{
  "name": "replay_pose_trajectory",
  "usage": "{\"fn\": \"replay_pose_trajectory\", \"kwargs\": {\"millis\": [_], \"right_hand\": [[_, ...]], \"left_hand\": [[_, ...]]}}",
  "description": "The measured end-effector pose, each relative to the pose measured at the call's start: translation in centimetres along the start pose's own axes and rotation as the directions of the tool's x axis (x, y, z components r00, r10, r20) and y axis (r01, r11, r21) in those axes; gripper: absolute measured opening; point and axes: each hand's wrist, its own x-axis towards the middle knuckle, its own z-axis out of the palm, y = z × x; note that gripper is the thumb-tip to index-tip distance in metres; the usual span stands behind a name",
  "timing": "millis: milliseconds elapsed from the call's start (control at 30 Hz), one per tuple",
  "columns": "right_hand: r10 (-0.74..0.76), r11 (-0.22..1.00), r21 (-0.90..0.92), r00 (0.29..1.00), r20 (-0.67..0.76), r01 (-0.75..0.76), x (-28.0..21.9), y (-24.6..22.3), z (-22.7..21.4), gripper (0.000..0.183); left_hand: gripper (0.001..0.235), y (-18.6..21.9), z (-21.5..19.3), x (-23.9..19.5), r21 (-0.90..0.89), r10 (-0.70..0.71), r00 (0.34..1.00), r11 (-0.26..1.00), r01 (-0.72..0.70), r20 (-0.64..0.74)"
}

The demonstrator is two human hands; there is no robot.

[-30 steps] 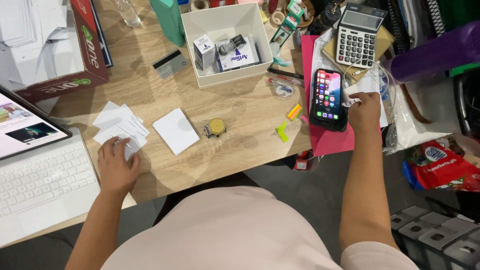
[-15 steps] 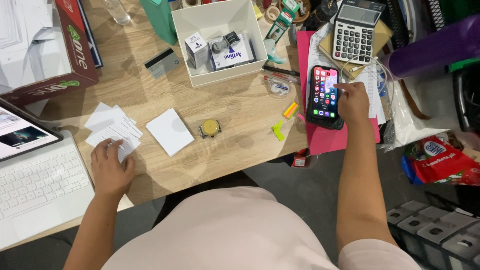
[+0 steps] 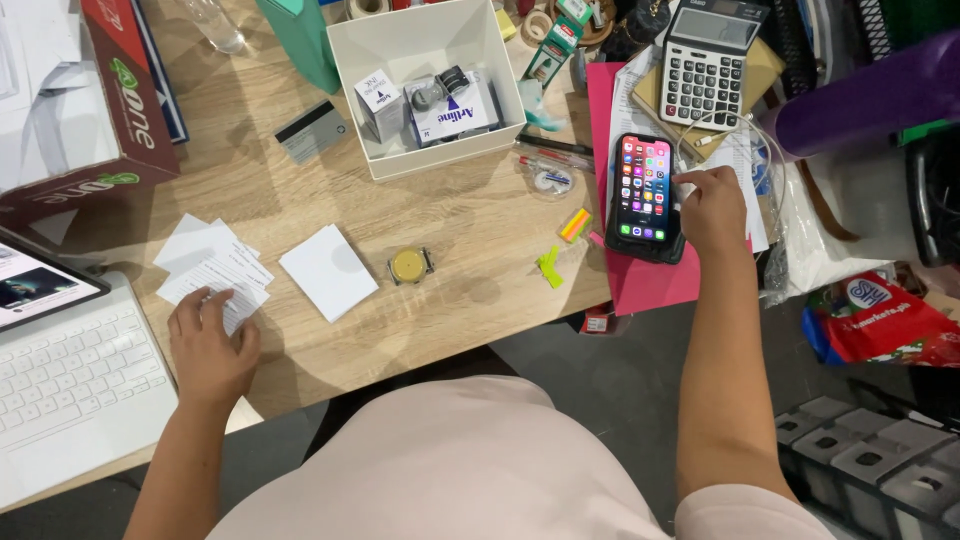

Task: Folding and stapling small slips of paper one by one at a desk, with brief interruptions to check a phone.

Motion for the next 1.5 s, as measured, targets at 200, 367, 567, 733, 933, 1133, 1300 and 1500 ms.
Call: {"fn": "replay_pose_trajectory", "kwargs": {"millis": [200, 367, 567, 733, 933, 1133, 1300, 1500], "right_hand": [[-0.041, 0.999, -0.006, 0.999, 0.017, 0.041, 0.9, 0.5, 0.6, 0.047], [-0.056, 0.998, 0.020, 0.998, 0.023, 0.055, 1.1, -0.5, 0.4, 0.048], [-0.122, 0.993, 0.006, 0.992, 0.043, 0.122, 2.8, 0.0, 1.2, 0.049], [-0.072, 0.997, 0.022, 0.994, 0.083, 0.071, 2.3, -1.0, 0.9, 0.053], [-0.166, 0.986, 0.002, 0.978, 0.129, 0.167, 1.2, 0.8, 1.5, 0.056], [-0.110, 0.993, -0.059, 0.992, -0.056, 0.107, 0.8, 2.9, 1.0, 0.042], [-0.099, 0.994, 0.042, 0.995, 0.011, 0.099, 0.0, 0.6, 0.2, 0.043], [-0.158, 0.987, -0.004, 0.986, 0.047, 0.158, 0.8, 0.2, 0.7, 0.049]], "left_hand": [[0.048, 0.5, -0.2, 0.3, 0.004, -0.080, 0.995, 0.997, 0.079, 0.055], [0.048, 0.6, 0.1, 0.4, 0.024, -0.095, 0.994, 0.995, 0.094, 0.049], [0.048, 0.8, 0.0, 0.6, 0.030, -0.095, 0.994, 0.995, 0.093, 0.057], [0.049, 0.8, 0.0, 0.6, 0.013, -0.136, 0.987, 0.991, 0.136, 0.087], [0.049, 1.2, -0.3, 0.8, 0.024, -0.127, 0.988, 0.992, 0.126, 0.090], [0.052, 1.1, 0.0, 1.0, 0.037, -0.210, 0.964, 0.978, 0.207, 0.162], [0.050, 0.9, 0.1, 0.9, 0.034, -0.198, 0.970, 0.980, 0.196, 0.140], [0.046, 1.4, -0.1, 0.8, 0.033, -0.142, 0.985, 0.990, 0.139, 0.095]]}}
